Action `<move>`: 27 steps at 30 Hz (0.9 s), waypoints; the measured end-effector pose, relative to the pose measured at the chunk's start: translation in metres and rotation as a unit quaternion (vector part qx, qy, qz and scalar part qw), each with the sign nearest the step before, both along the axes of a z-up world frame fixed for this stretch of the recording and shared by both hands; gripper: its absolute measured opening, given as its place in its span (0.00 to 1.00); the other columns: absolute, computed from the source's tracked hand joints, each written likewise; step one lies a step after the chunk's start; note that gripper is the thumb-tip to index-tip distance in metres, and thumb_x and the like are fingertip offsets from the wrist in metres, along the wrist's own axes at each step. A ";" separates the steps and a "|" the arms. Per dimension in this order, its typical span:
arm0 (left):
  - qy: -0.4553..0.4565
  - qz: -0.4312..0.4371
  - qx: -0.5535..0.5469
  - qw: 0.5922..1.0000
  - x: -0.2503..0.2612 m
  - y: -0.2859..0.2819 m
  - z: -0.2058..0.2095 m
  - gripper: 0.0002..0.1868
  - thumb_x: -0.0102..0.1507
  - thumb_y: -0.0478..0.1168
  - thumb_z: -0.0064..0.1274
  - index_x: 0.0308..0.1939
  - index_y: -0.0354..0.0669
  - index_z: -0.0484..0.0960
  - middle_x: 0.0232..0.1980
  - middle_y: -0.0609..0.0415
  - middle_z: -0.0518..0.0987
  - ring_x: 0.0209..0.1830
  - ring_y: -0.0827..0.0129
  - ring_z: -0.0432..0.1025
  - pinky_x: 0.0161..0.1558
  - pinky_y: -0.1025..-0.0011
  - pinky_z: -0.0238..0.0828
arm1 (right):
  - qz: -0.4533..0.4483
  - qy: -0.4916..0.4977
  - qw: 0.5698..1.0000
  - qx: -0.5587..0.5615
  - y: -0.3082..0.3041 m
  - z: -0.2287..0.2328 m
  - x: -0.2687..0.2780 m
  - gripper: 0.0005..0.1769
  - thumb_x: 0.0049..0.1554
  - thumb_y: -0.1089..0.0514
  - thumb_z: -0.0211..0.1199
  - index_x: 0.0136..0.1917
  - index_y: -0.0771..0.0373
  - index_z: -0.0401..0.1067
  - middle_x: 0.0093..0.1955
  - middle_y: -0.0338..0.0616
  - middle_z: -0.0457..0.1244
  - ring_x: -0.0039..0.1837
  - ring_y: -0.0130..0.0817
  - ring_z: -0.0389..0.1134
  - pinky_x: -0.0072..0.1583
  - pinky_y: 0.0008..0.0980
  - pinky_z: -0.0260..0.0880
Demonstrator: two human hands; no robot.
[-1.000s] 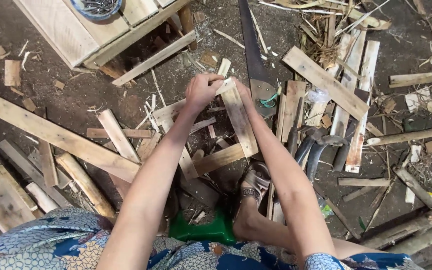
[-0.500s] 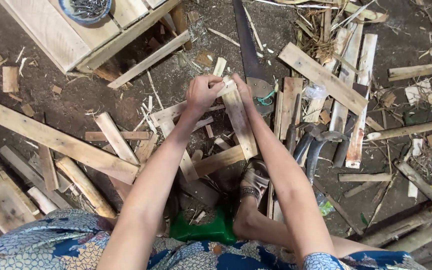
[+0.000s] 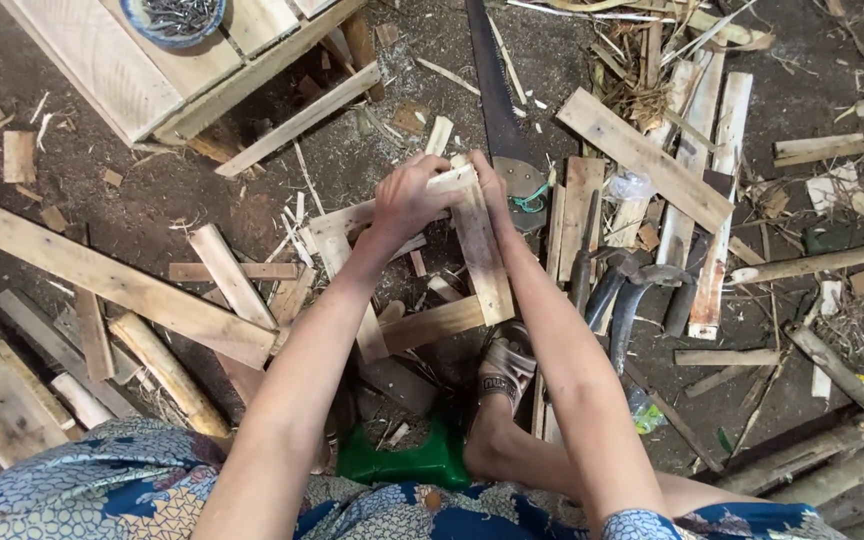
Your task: The person uses a hammer and a wooden mallet to shape and assemble a small square wooden frame. They then pick up nails from a small bowl and hammer them into the frame to secure the joints, working on the ground amidst scattered wood pieces.
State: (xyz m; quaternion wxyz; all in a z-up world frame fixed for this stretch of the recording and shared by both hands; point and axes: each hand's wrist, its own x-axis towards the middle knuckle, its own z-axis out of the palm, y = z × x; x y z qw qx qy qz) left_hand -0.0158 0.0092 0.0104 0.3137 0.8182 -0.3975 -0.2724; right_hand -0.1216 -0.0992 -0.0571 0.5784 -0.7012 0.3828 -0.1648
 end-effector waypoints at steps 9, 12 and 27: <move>-0.073 0.005 0.008 0.997 -0.008 0.005 0.001 0.16 0.56 0.54 0.55 0.45 0.59 0.75 0.39 0.56 0.75 0.46 0.52 0.73 0.51 0.53 0.69 | -0.014 0.002 0.997 -0.070 -0.017 -0.033 -0.005 0.19 0.42 0.60 0.68 0.47 0.53 0.66 0.40 0.55 0.64 0.46 0.42 0.65 0.52 0.36 0.65; -0.072 0.018 0.008 0.997 -0.009 0.006 -0.002 0.16 0.55 0.55 0.57 0.44 0.60 0.74 0.38 0.57 0.75 0.46 0.53 0.73 0.51 0.55 0.69 | -0.024 -0.009 0.998 -0.058 -0.016 -0.044 -0.003 0.19 0.41 0.60 0.69 0.45 0.51 0.66 0.39 0.49 0.64 0.45 0.34 0.63 0.52 0.31 0.65; -0.064 0.042 -0.044 0.996 -0.014 0.009 -0.009 0.12 0.57 0.51 0.58 0.41 0.58 0.78 0.35 0.62 0.73 0.39 0.62 0.74 0.47 0.60 0.70 | 0.054 -0.032 0.994 -0.087 -0.008 -0.046 0.003 0.15 0.41 0.58 0.70 0.39 0.51 0.66 0.32 0.45 0.60 0.39 0.37 0.61 0.46 0.31 0.62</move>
